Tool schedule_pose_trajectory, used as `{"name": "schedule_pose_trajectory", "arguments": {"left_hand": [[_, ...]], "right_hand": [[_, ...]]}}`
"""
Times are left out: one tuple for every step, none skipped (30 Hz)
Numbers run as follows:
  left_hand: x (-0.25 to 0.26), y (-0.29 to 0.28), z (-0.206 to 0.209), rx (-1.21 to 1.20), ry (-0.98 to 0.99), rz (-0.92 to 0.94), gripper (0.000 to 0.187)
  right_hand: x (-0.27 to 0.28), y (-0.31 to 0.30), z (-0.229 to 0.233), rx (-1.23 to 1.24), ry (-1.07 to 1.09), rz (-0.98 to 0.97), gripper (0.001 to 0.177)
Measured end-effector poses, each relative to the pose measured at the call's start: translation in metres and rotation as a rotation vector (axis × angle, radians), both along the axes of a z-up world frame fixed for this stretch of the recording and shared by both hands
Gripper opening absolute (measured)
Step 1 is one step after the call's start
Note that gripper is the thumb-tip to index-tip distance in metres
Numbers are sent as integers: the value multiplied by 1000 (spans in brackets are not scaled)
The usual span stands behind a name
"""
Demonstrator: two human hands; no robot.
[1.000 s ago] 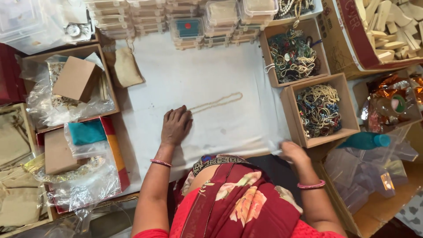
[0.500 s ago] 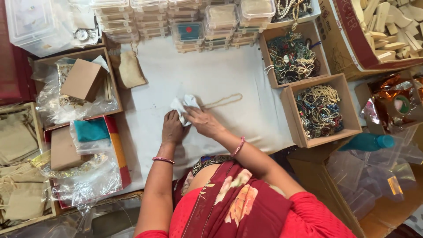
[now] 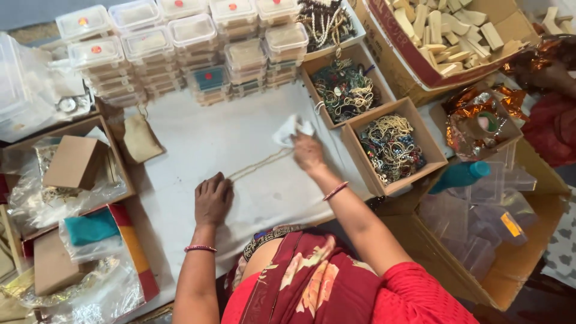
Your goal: The person wipes a gold-colored chain with a white cloth on a white table surface. They then place the chain into a small beige pouch and tie it closed. Finally, they place the pouch into a clear plastic container and wipe the container with the cloth.
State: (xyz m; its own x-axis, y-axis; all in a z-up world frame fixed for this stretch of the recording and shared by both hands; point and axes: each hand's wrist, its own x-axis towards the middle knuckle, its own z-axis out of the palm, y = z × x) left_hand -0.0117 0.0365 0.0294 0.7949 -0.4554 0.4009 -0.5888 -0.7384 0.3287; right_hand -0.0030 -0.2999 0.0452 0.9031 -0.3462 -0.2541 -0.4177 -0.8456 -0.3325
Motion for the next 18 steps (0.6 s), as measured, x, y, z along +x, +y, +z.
{"name": "schedule_pose_trajectory", "arguments": {"left_hand": [[2,-2,-1,1,-10,-2,23],[1,-1,-2,-11,0,-2,24],[0,-1,-4,-22,10,-1,24],[1,0,-10,-19,9,-5,24],[1,1,-15,103,76,24,26],[2,1,-20,223,142,57,28],[0,0,-22,225,140,56,28],[-2,-1,-23,144,97,65,28],[-4,-2,-24,64,54,74,30],[-4,-3,-22,67,53,77,30],[-4,-4,-20,42,62,79,29],[-8,-5,-19,18,76,84,29],[-10,-4,-18,20,79,90,29],[-9,-4,-17,26,88,88,29],[-8,-5,-16,33,98,86,30],[-7,-5,-15,31,95,93,30],[-7,-5,-14,34,94,89,31],[-9,-5,-13,40,97,84,32]], "right_hand": [[3,19,4,1,-10,-2,37],[3,39,6,-108,-278,256,45],[3,59,7,-218,-542,518,56],[-1,79,-3,-216,-544,514,56],[-4,99,-13,-173,-498,706,54],[-7,119,-23,-130,-449,899,53],[-12,122,-25,-129,-452,898,53],[-15,125,-27,-216,-373,932,50],[-19,128,-28,-302,-293,963,47],[-16,115,-31,-300,-296,965,47],[-14,103,-34,-266,-316,888,51],[-14,92,-39,-230,-332,813,56],[-18,78,-31,-226,-331,819,56],[-19,63,-22,-289,-267,754,59],[-20,48,-13,-353,-204,688,61],[-20,30,-21,-354,-208,694,61],[-21,11,-30,-338,-224,632,63],[-24,-6,-39,-319,-236,569,65]]}}
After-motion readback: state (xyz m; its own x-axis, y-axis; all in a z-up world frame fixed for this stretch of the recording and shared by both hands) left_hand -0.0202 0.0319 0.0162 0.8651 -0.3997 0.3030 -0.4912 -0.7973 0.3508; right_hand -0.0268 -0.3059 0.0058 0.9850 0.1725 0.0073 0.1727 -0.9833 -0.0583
